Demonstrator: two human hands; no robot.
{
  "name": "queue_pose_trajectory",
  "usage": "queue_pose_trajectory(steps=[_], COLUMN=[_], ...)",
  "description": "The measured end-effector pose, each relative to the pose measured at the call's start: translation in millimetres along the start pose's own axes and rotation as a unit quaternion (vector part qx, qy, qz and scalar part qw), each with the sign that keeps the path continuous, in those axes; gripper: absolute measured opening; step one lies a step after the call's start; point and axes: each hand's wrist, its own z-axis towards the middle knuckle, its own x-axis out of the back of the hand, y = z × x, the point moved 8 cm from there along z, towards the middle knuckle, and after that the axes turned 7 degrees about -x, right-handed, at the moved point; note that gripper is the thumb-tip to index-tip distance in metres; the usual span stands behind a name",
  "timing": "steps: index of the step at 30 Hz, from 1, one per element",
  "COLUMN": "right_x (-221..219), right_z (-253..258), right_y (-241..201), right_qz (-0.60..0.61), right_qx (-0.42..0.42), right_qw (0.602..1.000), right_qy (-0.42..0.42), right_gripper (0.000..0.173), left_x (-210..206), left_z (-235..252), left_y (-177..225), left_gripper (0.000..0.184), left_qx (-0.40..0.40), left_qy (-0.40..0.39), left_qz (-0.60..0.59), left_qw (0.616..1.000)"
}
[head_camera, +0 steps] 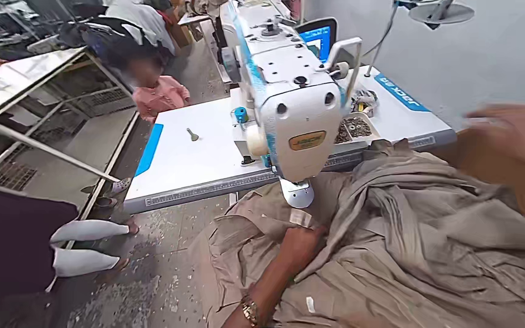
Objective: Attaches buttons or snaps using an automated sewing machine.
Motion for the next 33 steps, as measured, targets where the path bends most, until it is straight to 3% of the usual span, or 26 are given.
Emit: queue_pose_trajectory(steps=[1, 3, 5, 6, 8, 9, 11, 13, 16, 18, 23, 26, 29, 33], right_x=[-28, -114, -200, -216, -208, -189, -132, -85, -85, -94, -97, -88, -76, -81], right_z=[-8, -37, -58, -57, -48, -42, -30, -44, -70, -77, -80, -85, -97, -98], right_y=[-39, -67, -54, -49, -48, -56, -109, -186, -270, -295, -301, -296, -288, -272], right_qz=[0.000, 0.049, 0.045, 0.037, 0.013, 0.005, 0.082, 0.255, 0.459, 0.476, 0.466, 0.500, 0.512, 0.551], right_qx=[0.034, -0.013, -0.092, -0.116, -0.127, -0.110, -0.029, 0.094, 0.126, 0.123, 0.103, 0.151, 0.198, 0.155], right_qw=[0.999, 0.991, 0.972, 0.965, 0.951, 0.957, 0.982, 0.957, 0.849, 0.836, 0.835, 0.829, 0.830, 0.817], right_qy=[-0.022, -0.122, -0.210, -0.233, -0.280, -0.269, -0.168, -0.101, -0.229, -0.244, -0.273, -0.199, -0.096, -0.065], right_gripper=[0.042, 0.065, 0.084, 0.088, 0.087, 0.077, 0.040, 0.018, 0.021, 0.030, 0.032, 0.030, 0.029, 0.014], left_x=[17, 47, 56, 48, 24, 19, 24, 25, 25, 25, 21, 19, 32, 72], left_z=[-6, -21, -23, -18, -12, -11, -9, -10, -9, -10, -8, -7, -23, -49], left_y=[7, 13, -8, -21, -37, -39, -39, -40, -44, -46, -48, -52, -59, -61], left_gripper=[0.028, 0.020, 0.022, 0.023, 0.027, 0.029, 0.031, 0.031, 0.030, 0.029, 0.031, 0.034, 0.030, 0.026], left_qx=[-0.030, -0.091, -0.069, -0.032, 0.033, 0.043, 0.029, 0.007, -0.005, 0.000, 0.000, -0.001, -0.025, -0.029], left_qy=[0.066, 0.216, 0.268, 0.240, 0.159, 0.142, 0.149, 0.171, 0.196, 0.200, 0.203, 0.210, 0.371, 0.535], left_qz=[0.039, 0.106, 0.121, 0.107, 0.032, 0.013, 0.011, 0.015, 0.009, 0.004, 0.000, -0.013, -0.053, -0.154], left_qw=[0.997, 0.966, 0.953, 0.964, 0.986, 0.989, 0.988, 0.985, 0.981, 0.980, 0.979, 0.978, 0.927, 0.830])
